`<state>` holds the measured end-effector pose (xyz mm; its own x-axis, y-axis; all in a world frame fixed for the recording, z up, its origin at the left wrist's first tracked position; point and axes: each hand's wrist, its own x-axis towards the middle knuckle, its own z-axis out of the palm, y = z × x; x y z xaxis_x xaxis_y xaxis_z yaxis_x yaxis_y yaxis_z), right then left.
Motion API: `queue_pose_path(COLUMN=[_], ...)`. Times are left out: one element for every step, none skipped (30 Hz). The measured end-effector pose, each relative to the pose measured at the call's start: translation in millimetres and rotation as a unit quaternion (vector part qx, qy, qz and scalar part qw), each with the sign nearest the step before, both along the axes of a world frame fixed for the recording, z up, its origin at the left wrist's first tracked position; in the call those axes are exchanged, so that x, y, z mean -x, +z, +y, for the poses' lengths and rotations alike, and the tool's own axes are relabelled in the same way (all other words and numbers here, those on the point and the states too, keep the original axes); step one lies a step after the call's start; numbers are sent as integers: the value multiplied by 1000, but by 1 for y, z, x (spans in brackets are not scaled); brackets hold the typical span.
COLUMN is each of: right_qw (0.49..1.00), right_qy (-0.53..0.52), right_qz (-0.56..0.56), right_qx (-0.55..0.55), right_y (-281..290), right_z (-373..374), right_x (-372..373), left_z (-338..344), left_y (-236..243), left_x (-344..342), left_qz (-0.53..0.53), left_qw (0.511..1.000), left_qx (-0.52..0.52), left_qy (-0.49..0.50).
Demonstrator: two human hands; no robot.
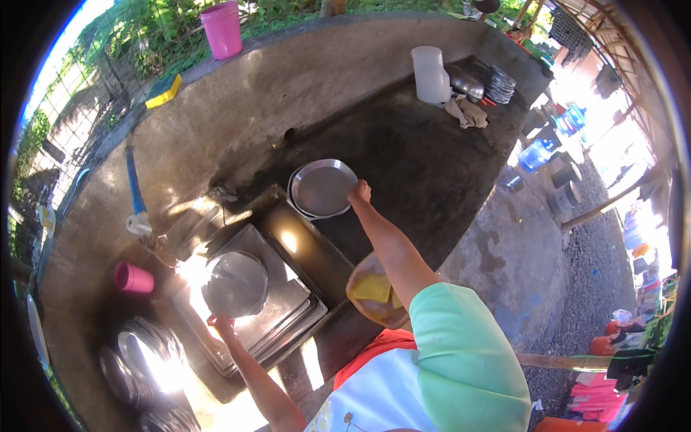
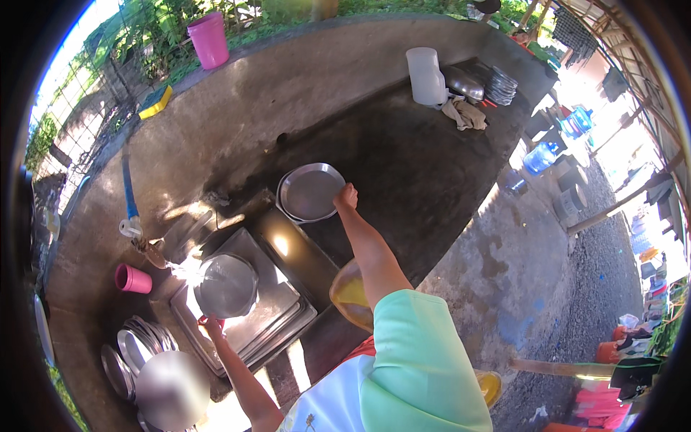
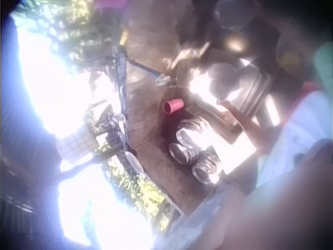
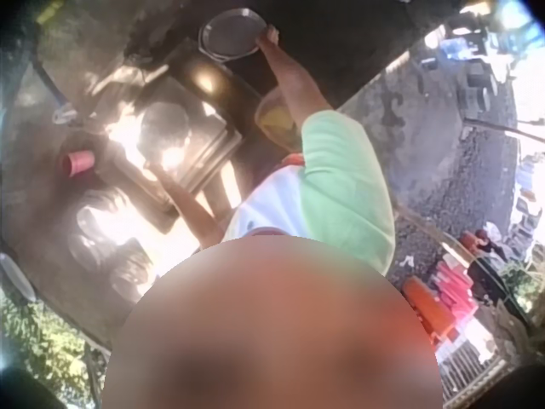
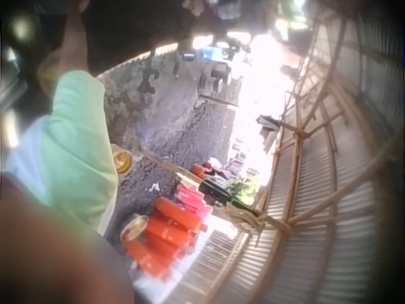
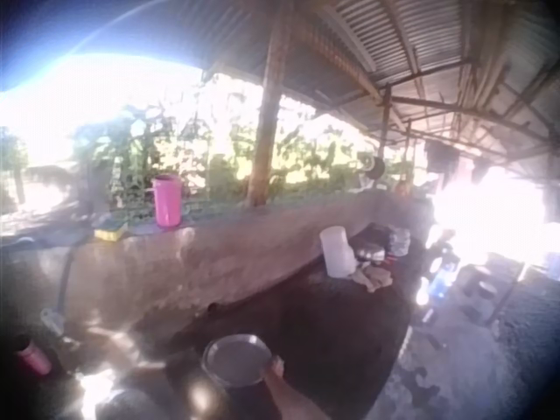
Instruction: The person scrubs multiple metal plates with a yellow sponge, rinses them under a running tap, and stacks the cleaned plates on the sink counter. The person repeats this process for several plates throughout the clip.
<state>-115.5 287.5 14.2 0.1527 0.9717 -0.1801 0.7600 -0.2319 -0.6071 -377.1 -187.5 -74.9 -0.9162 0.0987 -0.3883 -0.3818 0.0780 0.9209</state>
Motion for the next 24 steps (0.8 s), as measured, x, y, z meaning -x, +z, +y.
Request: queue_pose_path(right_qw=[999, 997, 997, 998, 998, 997, 998, 999, 998, 997, 996, 996, 997, 997, 999, 996, 995, 988, 971, 939, 889, 880, 847, 809], right_qy=[-24, -53, -60, -57, -52, -60, -43, -36, -33, -37, -44, -35, -29, -21, 12, 17, 73, 93, 149, 203, 288, 369, 454, 534], right_qz=[16, 29, 24, 28, 24, 34, 35, 35, 46, 58, 76, 65, 60, 57, 24, -10, -65, -109, -133, -129, -55, 57, 104, 140], right_qx=[-28, -43, -48, -29, -29, -20, -2, -3, 31, 42, 20, 44, 36, 51, 47, 91, 29, -57, -130, -245, -353, -295, -256, -203], right_y=[-1, -3, -5, -8, -11, -16, -20, -25, -29, -33, -36, -37, -36, -31, -25, -17, -7, 6, 19, 31, 42, 50, 56, 58], right_z=[2, 4, 6, 7, 9, 10, 12, 12, 14, 16, 18, 21, 23, 26, 23, 19, 7, -5, -22, -49, -77, -115, -153, -192], right_x=[2, 4, 5, 7, 7, 8, 8, 7, 7, 6, 6, 6, 6, 7, 9, 12, 17, 25, 36, 46, 61, 77, 95, 114], left_z=[3, 3, 3, 1, 0, -3, -4, -7, -7, -8, -7, -6, -4, -1, 2, 4, 6, 10, 10, 11, 10, 12, 14, 16], left_y=[3, 8, 12, 17, 20, 24, 26, 27, 28, 28, 27, 27, 28, 29, 32, 36, 41, 47, 53, 61, 68, 74, 79, 83], left_x=[-2, -4, -6, -7, -8, -7, -7, -7, -6, -6, -6, -7, -8, -9, -9, -9, -7, -3, 0, 6, 12, 17, 21, 22], left_qz=[-4, -9, 32, 9, -7, -1, -18, -35, -52, -55, -59, -47, -55, -48, -44, -44, -44, -32, -48, -26, -27, -21, -7, -2], left_qw=[1000, 1000, 996, 999, 999, 999, 999, 999, 998, 998, 998, 999, 998, 998, 996, 996, 997, 994, 992, 998, 999, 998, 997, 996], left_qx=[-19, -14, -78, -17, 2, 22, -21, 10, 21, 14, 12, 13, 2, -8, -24, -24, -34, -70, -109, -58, -4, -32, -43, -41], left_qy=[-1, 11, 34, 51, 34, 30, 28, 23, -24, -14, -16, -16, 9, 40, 72, 69, 62, 72, 40, 26, -25, -45, -60, -80])
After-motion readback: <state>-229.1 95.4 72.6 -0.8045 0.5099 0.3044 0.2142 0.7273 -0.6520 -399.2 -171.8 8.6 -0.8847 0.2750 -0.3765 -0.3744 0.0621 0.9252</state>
